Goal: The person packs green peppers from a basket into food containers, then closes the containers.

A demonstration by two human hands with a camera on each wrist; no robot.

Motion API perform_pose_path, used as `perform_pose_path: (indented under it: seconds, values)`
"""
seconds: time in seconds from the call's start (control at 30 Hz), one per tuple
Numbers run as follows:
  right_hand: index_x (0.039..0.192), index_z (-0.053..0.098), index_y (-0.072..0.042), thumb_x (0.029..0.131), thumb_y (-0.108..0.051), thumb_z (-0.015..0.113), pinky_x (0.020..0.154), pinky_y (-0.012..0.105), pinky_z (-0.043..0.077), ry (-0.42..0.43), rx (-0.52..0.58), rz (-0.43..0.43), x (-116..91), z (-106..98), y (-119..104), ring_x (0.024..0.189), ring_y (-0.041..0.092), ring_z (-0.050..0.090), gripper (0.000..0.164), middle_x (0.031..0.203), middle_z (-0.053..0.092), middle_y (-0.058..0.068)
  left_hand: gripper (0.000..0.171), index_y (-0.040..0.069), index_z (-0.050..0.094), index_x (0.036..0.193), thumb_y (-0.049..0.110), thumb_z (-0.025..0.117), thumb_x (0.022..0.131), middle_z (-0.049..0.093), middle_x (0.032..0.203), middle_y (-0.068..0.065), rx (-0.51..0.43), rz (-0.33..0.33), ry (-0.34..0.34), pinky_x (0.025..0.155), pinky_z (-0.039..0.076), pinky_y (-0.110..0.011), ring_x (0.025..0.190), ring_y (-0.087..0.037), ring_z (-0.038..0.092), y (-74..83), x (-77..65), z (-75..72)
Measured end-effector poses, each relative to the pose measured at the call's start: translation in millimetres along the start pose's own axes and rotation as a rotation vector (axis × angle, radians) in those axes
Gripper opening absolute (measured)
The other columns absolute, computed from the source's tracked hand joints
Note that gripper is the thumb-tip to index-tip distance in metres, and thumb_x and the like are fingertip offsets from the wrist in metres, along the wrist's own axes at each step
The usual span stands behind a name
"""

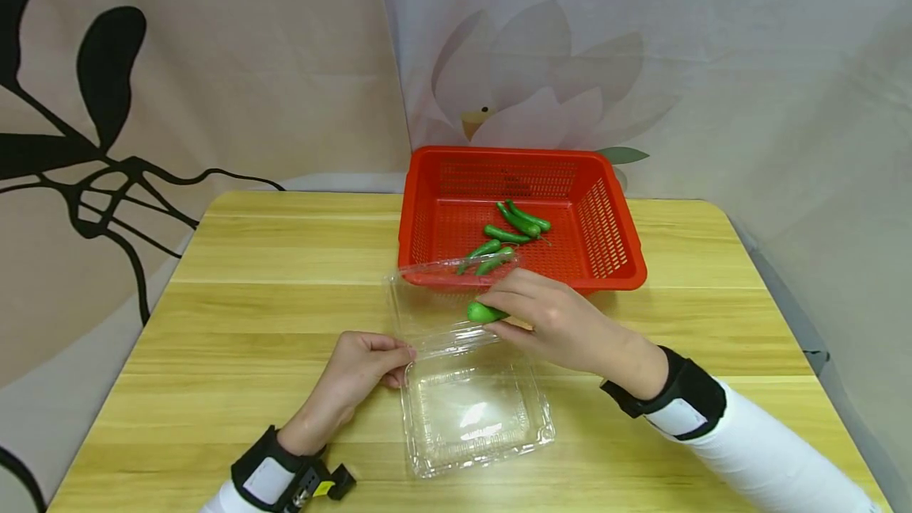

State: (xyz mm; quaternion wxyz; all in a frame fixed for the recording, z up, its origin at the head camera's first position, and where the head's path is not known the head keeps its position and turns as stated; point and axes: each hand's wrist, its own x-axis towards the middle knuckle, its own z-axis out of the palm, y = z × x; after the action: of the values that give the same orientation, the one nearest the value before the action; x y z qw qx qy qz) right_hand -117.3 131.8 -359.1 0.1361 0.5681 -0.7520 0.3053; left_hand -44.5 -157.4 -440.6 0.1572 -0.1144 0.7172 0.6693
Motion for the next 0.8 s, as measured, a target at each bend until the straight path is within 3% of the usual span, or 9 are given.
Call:
perform_pose_path:
  seconds: [0.13,0.2,0.53,0.8]
  values:
    - [0.116,0.074,-0.005,0.085,-0.005,0.087,0.089,0.025,0.057,-0.053,0.005,0.037,-2.6,10.9,-4.6,0.103,0.015,0.065,0.035,0.11,0.072,0.0,0.013,-0.01,0.077,0.096,0.002,0.077,0.091,0.071,0.072,-0.013,0.002,0.0,-0.001,0.058,0.059,-0.025,0.06,-0.015,0.065,-0.1,0.6,-0.5]
    - [0.116,0.074,-0.005,0.082,-0.004,0.089,0.089,0.024,0.057,-0.08,0.004,0.058,-3.7,15.5,-7.2,0.102,0.014,0.065,0.036,0.109,0.071,0.0,0.013,-0.01,0.077,0.096,0.002,0.077,0.091,0.071,0.072,-0.013,0.003,0.001,-0.003,0.058,0.059,-0.025,0.06,-0.015,0.065,-0.2,0.8,-0.7]
    - [0.116,0.076,-0.006,0.092,-0.019,0.084,0.089,0.021,0.056,-0.267,-0.061,0.058,-8.6,40.0,-16.0,0.097,0.01,0.066,0.028,0.104,0.072,-0.002,0.014,-0.013,0.076,0.097,0.0,0.076,0.091,0.071,0.071,-0.012,-0.01,0.015,-0.007,0.057,0.059,-0.025,0.059,-0.014,0.065,-1.3,1.1,-1.1]
    - [0.101,0.076,-0.014,0.093,-0.023,0.082,0.084,0.023,0.057,-0.443,-0.042,0.115,-7.9,57.4,-23.4,0.09,0.009,0.068,0.014,0.093,0.073,-0.007,0.013,-0.011,0.077,0.096,0.0,0.076,0.09,0.07,0.07,-0.011,-0.013,0.011,-0.007,0.057,0.059,-0.025,0.059,-0.014,0.064,-0.9,0.1,-1.0]
